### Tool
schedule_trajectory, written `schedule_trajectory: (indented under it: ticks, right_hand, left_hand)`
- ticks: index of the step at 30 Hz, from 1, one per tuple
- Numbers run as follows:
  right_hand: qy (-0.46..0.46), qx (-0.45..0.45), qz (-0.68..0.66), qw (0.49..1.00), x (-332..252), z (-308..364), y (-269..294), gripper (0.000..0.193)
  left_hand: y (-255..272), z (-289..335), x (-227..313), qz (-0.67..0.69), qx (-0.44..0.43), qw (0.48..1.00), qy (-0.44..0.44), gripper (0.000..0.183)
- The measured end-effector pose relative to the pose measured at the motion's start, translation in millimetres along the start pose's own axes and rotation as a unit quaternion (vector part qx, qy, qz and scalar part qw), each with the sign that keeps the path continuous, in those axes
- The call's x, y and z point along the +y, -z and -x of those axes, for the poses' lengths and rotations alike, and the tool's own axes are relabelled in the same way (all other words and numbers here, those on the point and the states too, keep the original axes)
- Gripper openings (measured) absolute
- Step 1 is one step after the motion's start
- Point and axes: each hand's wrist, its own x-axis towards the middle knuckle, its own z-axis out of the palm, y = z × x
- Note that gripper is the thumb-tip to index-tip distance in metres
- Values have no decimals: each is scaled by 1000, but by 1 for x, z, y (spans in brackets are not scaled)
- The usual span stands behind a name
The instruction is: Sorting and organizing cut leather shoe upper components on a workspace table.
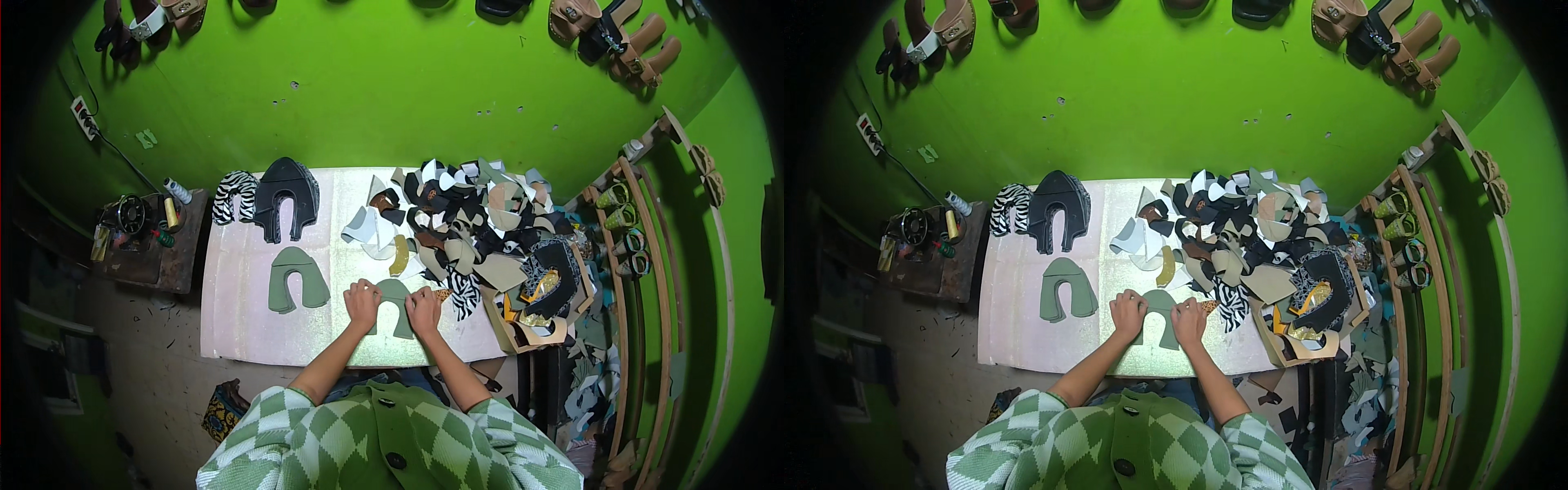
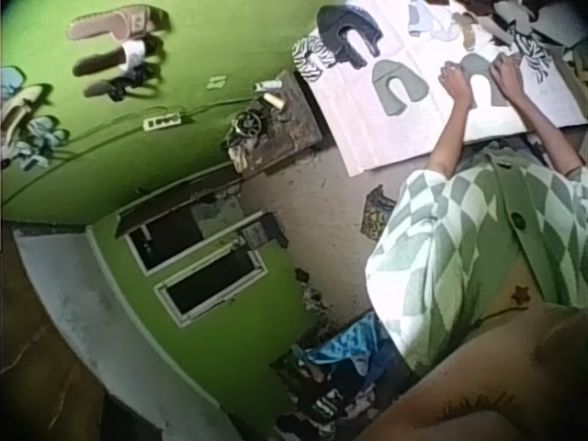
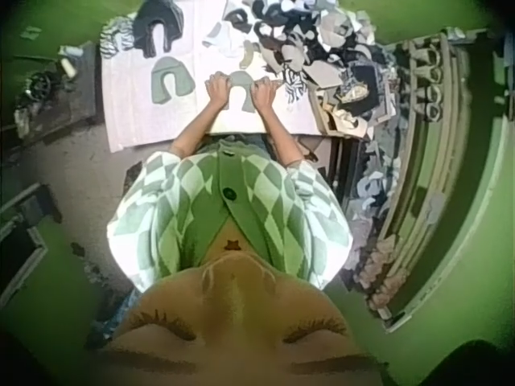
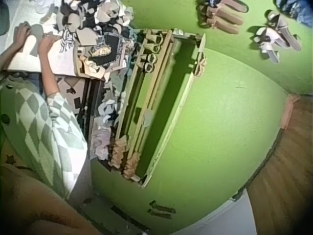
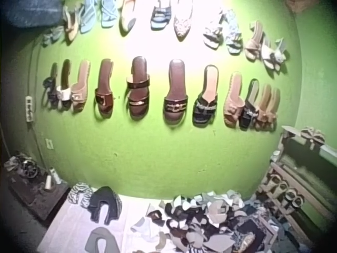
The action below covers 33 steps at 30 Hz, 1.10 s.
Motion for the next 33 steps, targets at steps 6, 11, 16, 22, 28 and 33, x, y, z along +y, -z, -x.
schedule_trajectory:
  ticks: [6,11,16,22,28,33]
  right_hand:
    - [-115,-46,-73,990,8,-18,-6,21]
    - [-160,-78,-76,981,8,-17,-11,27]
    - [-188,-147,-51,970,3,-21,-13,20]
    - [-94,-81,-60,990,7,-9,-17,16]
    - [-105,-101,-220,965,6,-11,-9,15]
    - [-189,-220,-446,847,0,-35,-9,12]
  left_hand:
    - [1,-12,0,-5,-56,990,130,20]
    - [-3,-16,-7,-3,-97,979,179,28]
    - [-9,-11,-15,30,-85,983,161,26]
    - [8,-3,-23,142,-93,977,126,19]
    - [20,4,-39,313,-72,941,103,15]
    - [44,0,-67,415,-102,893,137,12]
